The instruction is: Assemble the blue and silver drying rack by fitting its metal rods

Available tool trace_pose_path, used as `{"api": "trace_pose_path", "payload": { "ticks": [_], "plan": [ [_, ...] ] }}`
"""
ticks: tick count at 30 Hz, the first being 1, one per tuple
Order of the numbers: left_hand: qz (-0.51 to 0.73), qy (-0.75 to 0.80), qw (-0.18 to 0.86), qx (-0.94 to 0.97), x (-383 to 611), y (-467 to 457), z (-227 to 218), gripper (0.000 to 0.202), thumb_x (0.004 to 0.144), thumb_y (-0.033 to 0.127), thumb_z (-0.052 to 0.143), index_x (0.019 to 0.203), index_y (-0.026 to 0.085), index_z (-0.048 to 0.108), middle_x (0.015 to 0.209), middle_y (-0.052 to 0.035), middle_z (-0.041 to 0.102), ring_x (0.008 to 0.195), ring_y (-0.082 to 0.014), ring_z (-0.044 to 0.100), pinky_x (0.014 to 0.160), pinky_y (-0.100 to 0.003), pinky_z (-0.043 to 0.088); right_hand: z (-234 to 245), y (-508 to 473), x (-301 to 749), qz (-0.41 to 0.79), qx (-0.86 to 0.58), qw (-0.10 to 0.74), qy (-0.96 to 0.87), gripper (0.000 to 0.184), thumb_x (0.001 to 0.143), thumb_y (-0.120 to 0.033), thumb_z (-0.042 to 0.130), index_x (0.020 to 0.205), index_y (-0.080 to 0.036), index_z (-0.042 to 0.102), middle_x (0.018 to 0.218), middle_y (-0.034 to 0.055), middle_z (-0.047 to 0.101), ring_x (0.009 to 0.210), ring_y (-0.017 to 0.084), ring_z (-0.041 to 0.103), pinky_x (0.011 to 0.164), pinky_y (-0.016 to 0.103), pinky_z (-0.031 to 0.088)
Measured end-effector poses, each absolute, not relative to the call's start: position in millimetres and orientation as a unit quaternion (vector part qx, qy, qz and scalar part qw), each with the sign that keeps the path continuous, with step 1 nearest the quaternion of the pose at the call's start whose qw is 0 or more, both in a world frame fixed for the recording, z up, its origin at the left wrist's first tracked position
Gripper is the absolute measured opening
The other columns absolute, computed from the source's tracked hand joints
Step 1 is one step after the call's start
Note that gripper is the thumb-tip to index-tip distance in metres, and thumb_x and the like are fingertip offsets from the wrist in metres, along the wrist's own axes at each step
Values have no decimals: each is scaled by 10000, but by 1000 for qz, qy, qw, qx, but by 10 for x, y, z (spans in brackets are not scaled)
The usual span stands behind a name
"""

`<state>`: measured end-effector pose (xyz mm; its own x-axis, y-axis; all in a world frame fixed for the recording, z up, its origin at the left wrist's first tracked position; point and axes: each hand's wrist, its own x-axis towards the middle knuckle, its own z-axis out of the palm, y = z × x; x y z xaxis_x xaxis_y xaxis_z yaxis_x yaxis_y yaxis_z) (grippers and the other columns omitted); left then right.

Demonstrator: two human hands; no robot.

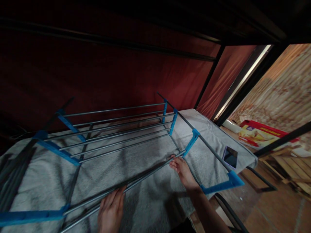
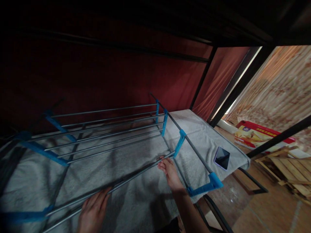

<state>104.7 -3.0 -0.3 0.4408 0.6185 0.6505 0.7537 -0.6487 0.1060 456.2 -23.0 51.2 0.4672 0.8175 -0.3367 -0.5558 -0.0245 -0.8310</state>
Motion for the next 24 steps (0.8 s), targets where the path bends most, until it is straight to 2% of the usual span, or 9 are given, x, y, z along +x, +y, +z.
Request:
{"api": "trace_pose_path", "payload": {
  "ticks": [10,15,24],
  "plan": [
    [-324,-424,94,-841,1079,-27,16,297,1019,223,443,1195,215,682,1034,-43,781,903,-214,707,857,-358,487,476,-264,4627,503,-515,683,-123,318,684,-410,859,916,-227,742,864,27,716,780,173,672,744,311,581],
    [-332,-429,96,-835,1099,-12,12,299,1024,267,446,1179,209,696,1028,-49,783,897,-217,712,850,-358,495,489,-245,4637,502,-514,684,-123,320,679,-410,872,908,-236,731,857,5,712,791,166,675,752,306,580],
    [-334,-427,113,-833,1152,-14,107,303,1030,257,445,1155,196,715,1005,-57,786,874,-221,708,842,-359,494,505,-275,4650,507,-519,678,-124,353,705,-422,874,944,-210,724,842,11,701,786,160,667,768,295,554]
  ]
}}
